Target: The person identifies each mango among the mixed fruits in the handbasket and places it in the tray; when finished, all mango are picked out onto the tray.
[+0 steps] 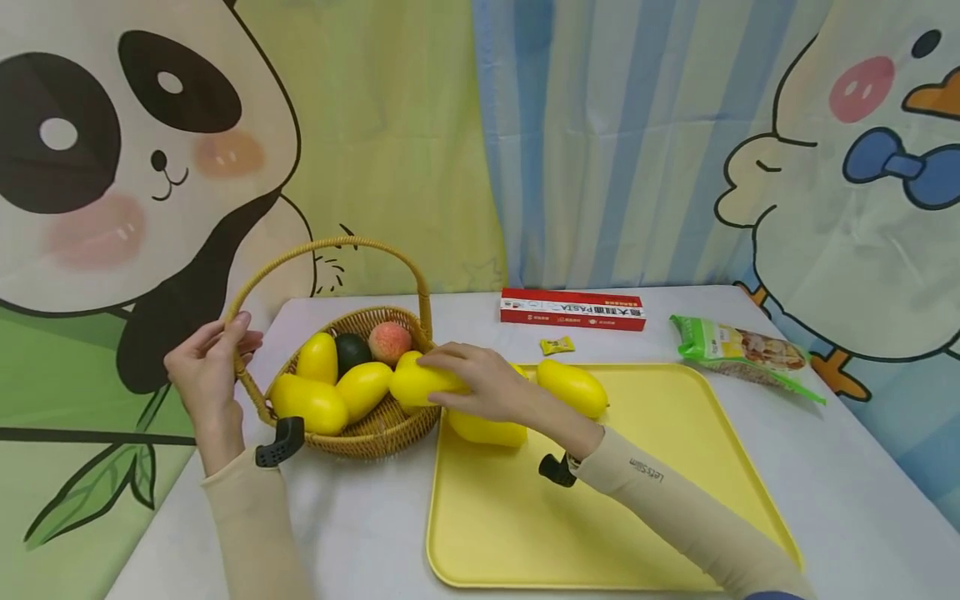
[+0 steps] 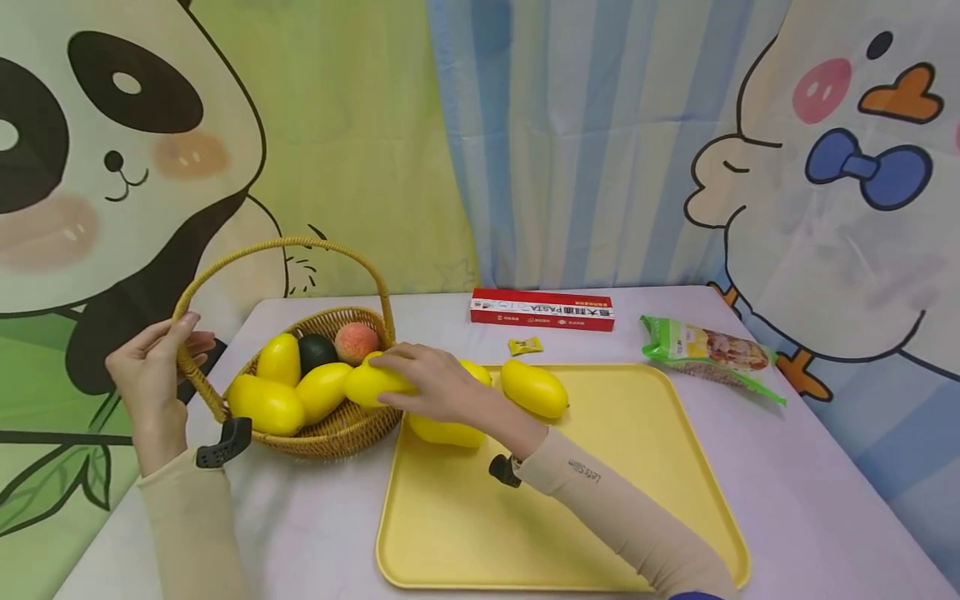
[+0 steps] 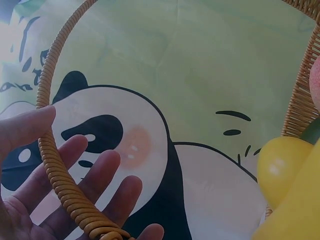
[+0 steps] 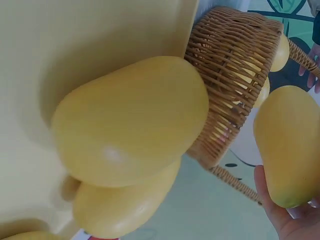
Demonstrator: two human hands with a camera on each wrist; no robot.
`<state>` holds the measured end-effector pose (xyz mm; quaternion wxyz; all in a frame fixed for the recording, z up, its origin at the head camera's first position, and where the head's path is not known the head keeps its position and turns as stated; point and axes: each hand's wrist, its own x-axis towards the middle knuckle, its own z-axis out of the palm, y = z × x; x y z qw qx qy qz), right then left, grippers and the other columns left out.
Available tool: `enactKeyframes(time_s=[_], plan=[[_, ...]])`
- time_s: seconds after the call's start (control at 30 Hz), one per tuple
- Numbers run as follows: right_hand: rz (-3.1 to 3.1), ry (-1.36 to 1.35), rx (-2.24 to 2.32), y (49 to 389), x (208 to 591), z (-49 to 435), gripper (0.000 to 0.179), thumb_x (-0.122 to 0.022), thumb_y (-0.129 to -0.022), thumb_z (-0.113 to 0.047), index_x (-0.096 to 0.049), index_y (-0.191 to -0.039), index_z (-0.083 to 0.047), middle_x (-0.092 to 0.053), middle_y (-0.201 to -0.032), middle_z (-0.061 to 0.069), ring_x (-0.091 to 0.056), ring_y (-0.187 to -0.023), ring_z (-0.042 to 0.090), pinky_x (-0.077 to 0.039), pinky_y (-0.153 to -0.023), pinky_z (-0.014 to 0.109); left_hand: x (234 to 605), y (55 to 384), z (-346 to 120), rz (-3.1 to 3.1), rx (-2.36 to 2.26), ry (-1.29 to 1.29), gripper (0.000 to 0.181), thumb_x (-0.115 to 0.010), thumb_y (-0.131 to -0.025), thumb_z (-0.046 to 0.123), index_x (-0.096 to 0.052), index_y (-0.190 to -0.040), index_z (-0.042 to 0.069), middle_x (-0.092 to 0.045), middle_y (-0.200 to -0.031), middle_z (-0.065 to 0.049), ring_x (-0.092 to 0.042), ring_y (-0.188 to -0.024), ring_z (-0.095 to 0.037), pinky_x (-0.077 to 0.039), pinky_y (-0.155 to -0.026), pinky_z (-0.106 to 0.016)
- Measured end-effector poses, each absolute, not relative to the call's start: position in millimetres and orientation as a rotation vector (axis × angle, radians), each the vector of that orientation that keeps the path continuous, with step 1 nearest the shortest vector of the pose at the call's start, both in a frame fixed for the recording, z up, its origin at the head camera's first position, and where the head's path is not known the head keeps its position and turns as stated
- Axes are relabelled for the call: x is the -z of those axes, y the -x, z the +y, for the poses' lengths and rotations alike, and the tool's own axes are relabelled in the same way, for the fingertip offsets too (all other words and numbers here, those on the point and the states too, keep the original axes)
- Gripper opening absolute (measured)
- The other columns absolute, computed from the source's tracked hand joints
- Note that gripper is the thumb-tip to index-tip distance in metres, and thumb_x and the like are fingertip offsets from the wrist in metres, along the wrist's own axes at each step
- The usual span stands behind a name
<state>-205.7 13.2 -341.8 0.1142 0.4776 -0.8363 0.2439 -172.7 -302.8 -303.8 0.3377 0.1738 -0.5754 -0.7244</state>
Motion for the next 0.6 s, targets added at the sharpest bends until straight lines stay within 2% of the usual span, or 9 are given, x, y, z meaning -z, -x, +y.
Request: enactKeyframes(time_s=[0.23,0.6], plan=[[-2.343,-1.357,-0.784,207,347,33,0.042,-0.072,-0.087,-0.024,-0.062,-0.125,-0.009,-0.063,-0.122,0.006,-0.061,-0.11,0.019,-0.052,-0.092,0.031,305,174,-304,-1.495,1.904,-0.468,0.028,-0.085,-0.072,0.028,-0.077,-0.091,0.008,-0.07,-0.066,0.002,-0.065,-0.055,-0.01,-0.051,-0.054,-0.015],[-2.294,-1.337,-0.823,207,346,64,0.043,-0.074,-0.085,-0.02,-0.062,-0.124,-0.005,-0.063,-0.122,0.008,-0.061,-0.111,0.02,-0.052,-0.092,0.031,303,174,-304,-1.494,1.897,-0.461,0.032,-0.085,-0.071,0.028,-0.077,-0.093,0.007,-0.07,-0.066,0.001,-0.065,-0.055,-0.011,-0.05,-0.054,-0.015]])
